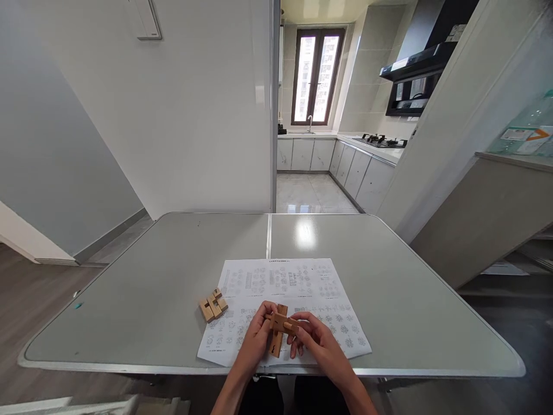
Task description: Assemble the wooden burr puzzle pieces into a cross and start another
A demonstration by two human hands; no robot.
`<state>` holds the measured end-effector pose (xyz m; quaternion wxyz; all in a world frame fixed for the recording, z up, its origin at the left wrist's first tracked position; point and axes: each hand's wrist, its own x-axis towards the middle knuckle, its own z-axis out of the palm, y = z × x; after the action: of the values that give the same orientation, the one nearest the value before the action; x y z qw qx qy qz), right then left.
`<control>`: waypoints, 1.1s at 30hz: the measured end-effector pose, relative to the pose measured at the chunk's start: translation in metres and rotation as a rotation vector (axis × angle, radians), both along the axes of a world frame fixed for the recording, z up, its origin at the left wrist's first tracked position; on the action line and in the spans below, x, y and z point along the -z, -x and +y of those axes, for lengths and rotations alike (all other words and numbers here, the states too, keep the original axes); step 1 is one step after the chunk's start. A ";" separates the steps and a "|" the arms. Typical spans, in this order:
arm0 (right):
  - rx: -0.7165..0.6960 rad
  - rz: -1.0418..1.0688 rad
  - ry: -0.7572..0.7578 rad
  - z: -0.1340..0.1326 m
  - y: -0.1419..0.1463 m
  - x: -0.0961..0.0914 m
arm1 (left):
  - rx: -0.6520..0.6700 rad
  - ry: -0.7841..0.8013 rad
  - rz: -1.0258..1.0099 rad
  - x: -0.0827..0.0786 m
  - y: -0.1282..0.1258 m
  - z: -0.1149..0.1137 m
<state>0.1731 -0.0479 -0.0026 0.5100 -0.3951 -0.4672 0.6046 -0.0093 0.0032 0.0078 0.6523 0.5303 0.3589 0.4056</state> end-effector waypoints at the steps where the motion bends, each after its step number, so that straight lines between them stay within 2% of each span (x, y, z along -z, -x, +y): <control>1: 0.000 -0.002 0.001 0.000 0.001 -0.001 | 0.003 0.003 0.010 -0.001 0.000 0.000; 10: -0.036 0.004 -0.015 -0.002 -0.001 -0.004 | -0.005 -0.056 0.189 0.002 -0.001 -0.001; 15: -0.034 0.014 -0.002 -0.001 -0.002 -0.002 | -0.046 -0.066 0.204 0.004 0.000 -0.003; 22: 0.086 0.073 0.052 0.004 -0.003 -0.001 | 0.002 -0.019 0.078 0.002 -0.001 -0.002; 28: 0.229 0.219 0.104 0.007 -0.006 0.010 | -0.002 -0.011 0.051 0.006 -0.007 -0.001; 33: 0.269 0.297 0.128 0.008 -0.009 0.017 | -0.081 -0.031 0.035 0.007 -0.010 -0.001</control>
<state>0.1819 -0.0395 -0.0196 0.6231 -0.3921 -0.2905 0.6112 0.0011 0.0023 0.0012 0.6207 0.5325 0.3850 0.4278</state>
